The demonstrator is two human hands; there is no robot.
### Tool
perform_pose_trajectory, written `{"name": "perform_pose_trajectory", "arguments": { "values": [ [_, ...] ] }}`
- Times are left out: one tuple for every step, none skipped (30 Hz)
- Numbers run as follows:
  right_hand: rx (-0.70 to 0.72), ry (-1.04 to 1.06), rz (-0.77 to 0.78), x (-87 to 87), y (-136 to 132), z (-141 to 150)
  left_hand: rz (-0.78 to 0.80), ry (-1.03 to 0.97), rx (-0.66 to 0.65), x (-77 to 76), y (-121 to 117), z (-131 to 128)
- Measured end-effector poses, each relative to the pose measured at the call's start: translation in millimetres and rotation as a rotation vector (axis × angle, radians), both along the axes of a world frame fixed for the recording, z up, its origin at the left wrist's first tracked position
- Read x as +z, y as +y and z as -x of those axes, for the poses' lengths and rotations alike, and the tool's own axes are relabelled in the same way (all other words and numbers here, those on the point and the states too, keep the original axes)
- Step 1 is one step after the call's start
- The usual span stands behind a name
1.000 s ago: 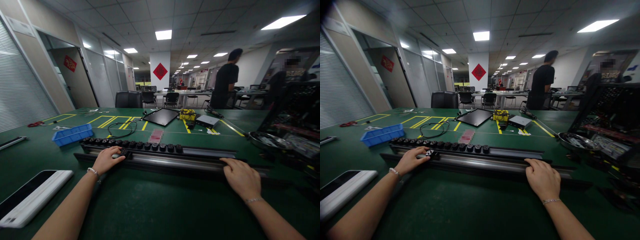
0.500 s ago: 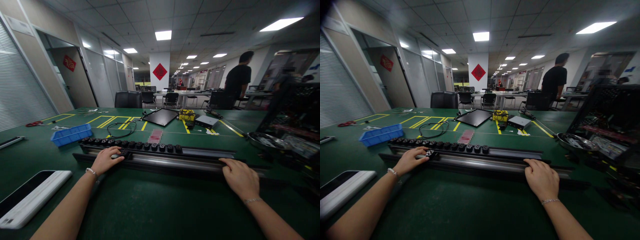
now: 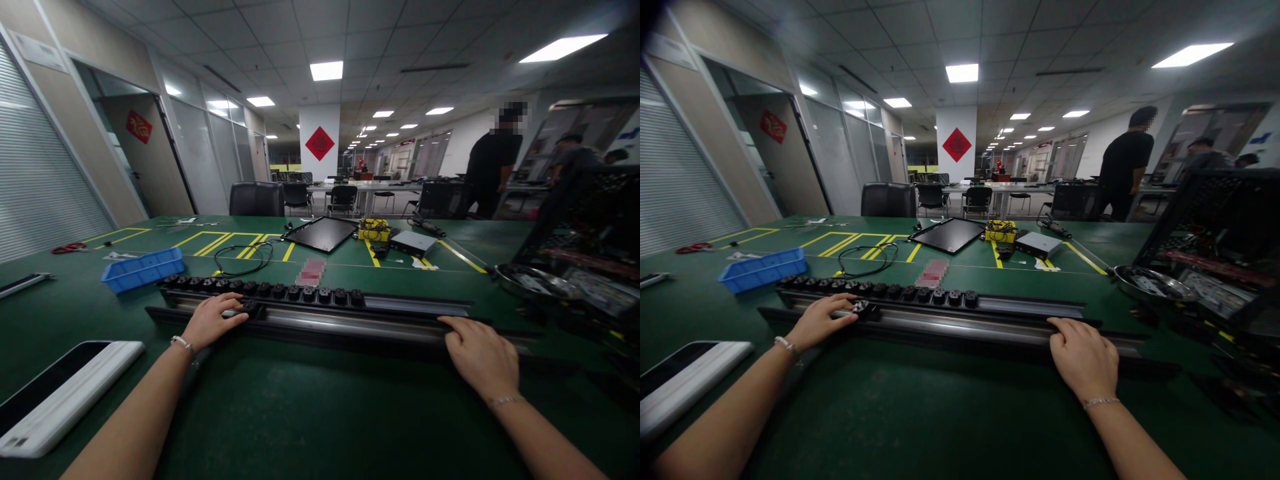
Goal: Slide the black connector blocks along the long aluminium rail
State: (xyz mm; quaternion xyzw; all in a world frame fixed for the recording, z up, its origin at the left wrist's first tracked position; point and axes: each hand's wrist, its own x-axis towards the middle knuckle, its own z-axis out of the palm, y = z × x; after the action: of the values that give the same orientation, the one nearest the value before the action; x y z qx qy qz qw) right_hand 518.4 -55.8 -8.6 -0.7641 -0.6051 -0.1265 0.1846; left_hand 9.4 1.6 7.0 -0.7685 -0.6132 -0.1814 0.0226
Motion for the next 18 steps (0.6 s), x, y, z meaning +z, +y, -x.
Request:
{"name": "perform_pose_trajectory", "arguments": {
  "values": [
    [0.001, -0.001, 0.002, 0.2, -0.2, 0.0, 0.005, 0.000, -0.002, 0.2, -0.1, 0.1],
    [0.004, -0.003, 0.002, 0.3, -0.3, -0.1, 0.009, -0.001, -0.003, 0.4, -0.2, 0.2],
    [0.005, -0.005, 0.000, 0.3, -0.5, -0.2, 0.011, -0.001, -0.005, 0.5, -0.3, 0.2],
    [0.004, -0.007, -0.003, 0.3, -0.6, -0.3, 0.012, -0.002, -0.008, 0.6, -0.4, 0.1],
    [0.004, -0.008, -0.007, 0.1, -0.7, -0.4, 0.010, -0.002, -0.009, 0.6, -0.6, 0.1],
    [0.003, -0.009, -0.011, -0.1, -0.7, -0.5, 0.005, -0.002, -0.011, 0.5, -0.7, 0.1],
    [0.004, -0.012, -0.014, -0.4, -0.7, -0.5, -0.001, -0.002, -0.011, 0.4, -0.8, 0.0],
    [0.004, -0.015, -0.016, -0.6, -0.6, -0.4, -0.008, -0.002, -0.010, 0.2, -1.0, 0.1],
    [0.004, -0.019, -0.019, -0.8, -0.6, -0.2, -0.014, -0.002, -0.010, 0.0, -1.1, 0.2],
    [0.006, -0.023, -0.020, -0.8, -0.6, 0.1, -0.019, -0.001, -0.011, -0.1, -1.3, 0.3],
    [0.004, -0.027, -0.023, -0.6, -0.8, 0.5, -0.023, 0.000, -0.012, -0.2, -1.6, 0.4],
    [0.003, -0.030, -0.026, -0.2, -0.9, 1.0, -0.024, 0.002, -0.013, -0.3, -1.8, 0.5],
    [0.002, -0.034, -0.027, 0.3, -1.2, 1.5, -0.025, 0.003, -0.012, -0.4, -2.0, 0.4],
    [0.000, -0.037, -0.028, 0.9, -1.4, 1.9, -0.024, 0.005, -0.011, -0.5, -2.3, 0.1],
    [-0.002, -0.040, -0.027, 1.4, -1.6, 2.3, -0.023, 0.005, -0.011, -0.6, -2.5, -0.4],
    [-0.004, -0.040, -0.024, 2.0, -1.7, 2.5, -0.021, 0.004, -0.012, -0.8, -2.7, -1.2],
    [-0.006, -0.039, -0.019, 2.4, -1.8, 2.6, -0.018, 0.002, -0.015, -0.9, -2.9, -2.1],
    [-0.007, -0.037, -0.014, 2.7, -1.9, 2.7, -0.015, 0.001, -0.021, -1.1, -3.1, -3.3]
  ]
}}
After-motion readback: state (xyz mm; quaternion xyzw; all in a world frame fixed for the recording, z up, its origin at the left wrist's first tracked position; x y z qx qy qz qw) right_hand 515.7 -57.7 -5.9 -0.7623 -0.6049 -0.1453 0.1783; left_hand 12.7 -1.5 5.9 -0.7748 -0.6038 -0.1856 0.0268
